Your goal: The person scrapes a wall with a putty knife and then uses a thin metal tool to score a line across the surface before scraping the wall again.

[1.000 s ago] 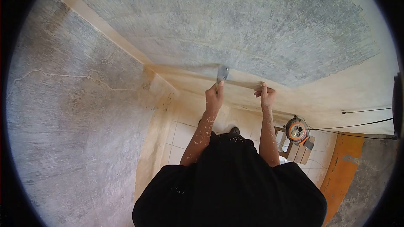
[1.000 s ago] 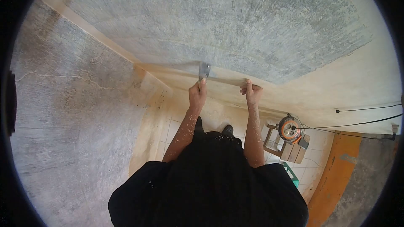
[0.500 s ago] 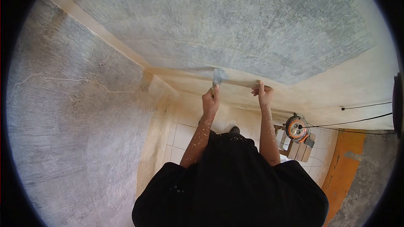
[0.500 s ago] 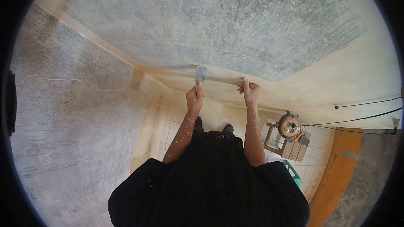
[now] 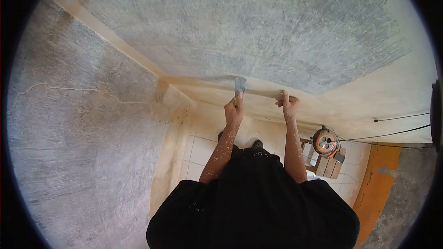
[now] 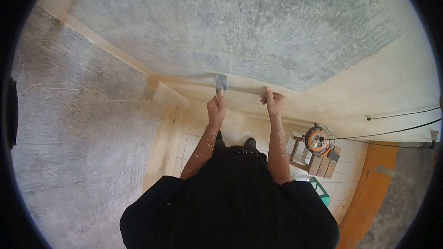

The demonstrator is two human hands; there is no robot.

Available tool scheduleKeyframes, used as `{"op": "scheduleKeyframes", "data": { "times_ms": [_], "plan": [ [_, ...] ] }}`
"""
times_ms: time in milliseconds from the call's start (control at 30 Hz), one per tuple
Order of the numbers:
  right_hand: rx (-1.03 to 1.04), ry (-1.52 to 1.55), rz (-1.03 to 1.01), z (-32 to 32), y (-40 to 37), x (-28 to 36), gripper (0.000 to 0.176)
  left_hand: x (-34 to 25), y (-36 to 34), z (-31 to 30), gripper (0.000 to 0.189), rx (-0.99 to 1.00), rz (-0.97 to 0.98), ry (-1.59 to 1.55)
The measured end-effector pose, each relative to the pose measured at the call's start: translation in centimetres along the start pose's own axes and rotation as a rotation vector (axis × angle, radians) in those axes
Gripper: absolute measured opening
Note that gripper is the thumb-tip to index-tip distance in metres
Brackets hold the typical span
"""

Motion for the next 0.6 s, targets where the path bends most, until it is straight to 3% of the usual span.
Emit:
{"op": "scheduleKeyframes", "data": {
  "times_ms": [367,467,600],
  "plan": [
    [-0.013,0.06,-0.002,0.1,-0.3,-0.5,0.049,-0.3,-0.1,-0.1,0.052,0.013,-0.125,-0.087],
    [-0.005,0.032,0.002,0.1,-0.3,-0.1,0.049,2.9,-0.1,-0.1,0.05,-0.003,-0.128,-0.034],
    [-0.016,0.024,0.016,-0.2,-0.4,-0.6,0.049,1.2,0.1,1.0,0.047,0.026,-0.152,-0.14]
  ]
}}
Point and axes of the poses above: each hand's wrist, its own y-axis towards the middle knuckle, its own z-axis out of the palm, x = y × z, the point moved 7 cm from there along y, towards the middle knuckle, and after that the axes turned 2 degrees about x, right-handed, at the moved point
